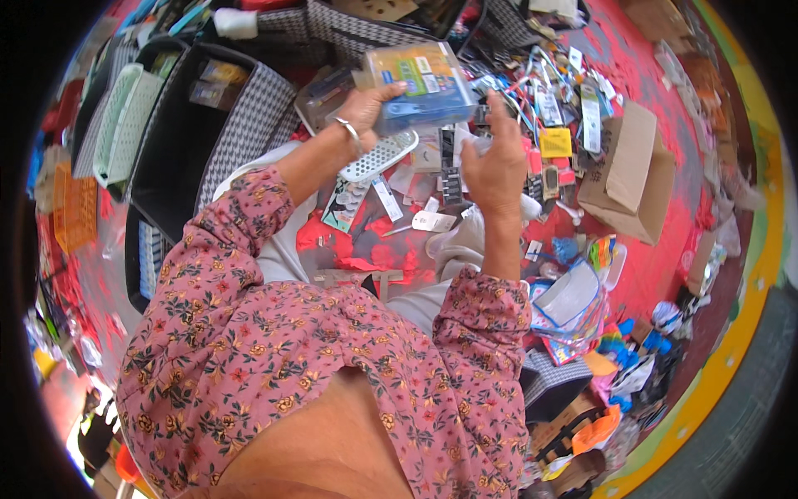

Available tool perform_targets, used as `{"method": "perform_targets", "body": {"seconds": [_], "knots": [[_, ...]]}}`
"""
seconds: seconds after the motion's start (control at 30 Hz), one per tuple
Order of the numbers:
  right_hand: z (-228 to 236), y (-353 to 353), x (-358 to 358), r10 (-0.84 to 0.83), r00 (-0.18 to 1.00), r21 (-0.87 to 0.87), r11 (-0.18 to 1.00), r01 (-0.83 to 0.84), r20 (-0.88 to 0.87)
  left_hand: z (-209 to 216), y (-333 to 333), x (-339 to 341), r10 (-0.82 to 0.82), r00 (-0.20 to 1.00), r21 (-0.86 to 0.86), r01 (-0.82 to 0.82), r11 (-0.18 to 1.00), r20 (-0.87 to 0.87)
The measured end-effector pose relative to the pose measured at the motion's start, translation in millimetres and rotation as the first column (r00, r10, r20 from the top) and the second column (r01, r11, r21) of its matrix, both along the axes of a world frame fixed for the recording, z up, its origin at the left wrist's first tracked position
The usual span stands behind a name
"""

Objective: The person sorts various retail items, including plastic containers, toothbrushes, and packaged goods, from a large pile on the floor into multiple baskets and containers.

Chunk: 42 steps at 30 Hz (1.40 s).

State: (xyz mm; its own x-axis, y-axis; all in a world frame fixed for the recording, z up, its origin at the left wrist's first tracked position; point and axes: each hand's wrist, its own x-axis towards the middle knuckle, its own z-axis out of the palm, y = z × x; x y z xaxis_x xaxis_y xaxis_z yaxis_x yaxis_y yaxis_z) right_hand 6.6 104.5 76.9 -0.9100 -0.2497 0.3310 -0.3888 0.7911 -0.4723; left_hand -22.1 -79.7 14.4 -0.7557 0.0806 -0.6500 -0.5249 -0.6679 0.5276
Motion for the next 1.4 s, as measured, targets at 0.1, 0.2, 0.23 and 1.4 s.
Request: {"method": "perform_targets", "body": {"seconds": [0.1,0.2,0.23,1.4], "knots": [[-9.3,-27.4,19.4,-0.017,0.984,0.325,0.945,-0.042,0.177,-11.7,18.5,14.9,-0.043,0.985,0.280,-0.006,0.960,0.170],[-39.7,-42.5,22.8,0.024,0.999,0.464,0.885,-0.044,0.049,-37.2,22.2,32.8,-0.051,0.961,0.271,-0.026,0.962,0.273],[-47.3,-41.2,21.8,0.077,0.997,0.464,0.882,-0.081,0.028,-41.2,23.6,36.0,-0.066,0.954,0.244,-0.007,0.970,0.291],[-190.9,-90.1,-81.3,0.425,0.864,0.128,0.874,-0.469,0.269,-9.2,30.0,84.3,-0.294,0.802,-0.105,0.402,0.910,0.519]]}}
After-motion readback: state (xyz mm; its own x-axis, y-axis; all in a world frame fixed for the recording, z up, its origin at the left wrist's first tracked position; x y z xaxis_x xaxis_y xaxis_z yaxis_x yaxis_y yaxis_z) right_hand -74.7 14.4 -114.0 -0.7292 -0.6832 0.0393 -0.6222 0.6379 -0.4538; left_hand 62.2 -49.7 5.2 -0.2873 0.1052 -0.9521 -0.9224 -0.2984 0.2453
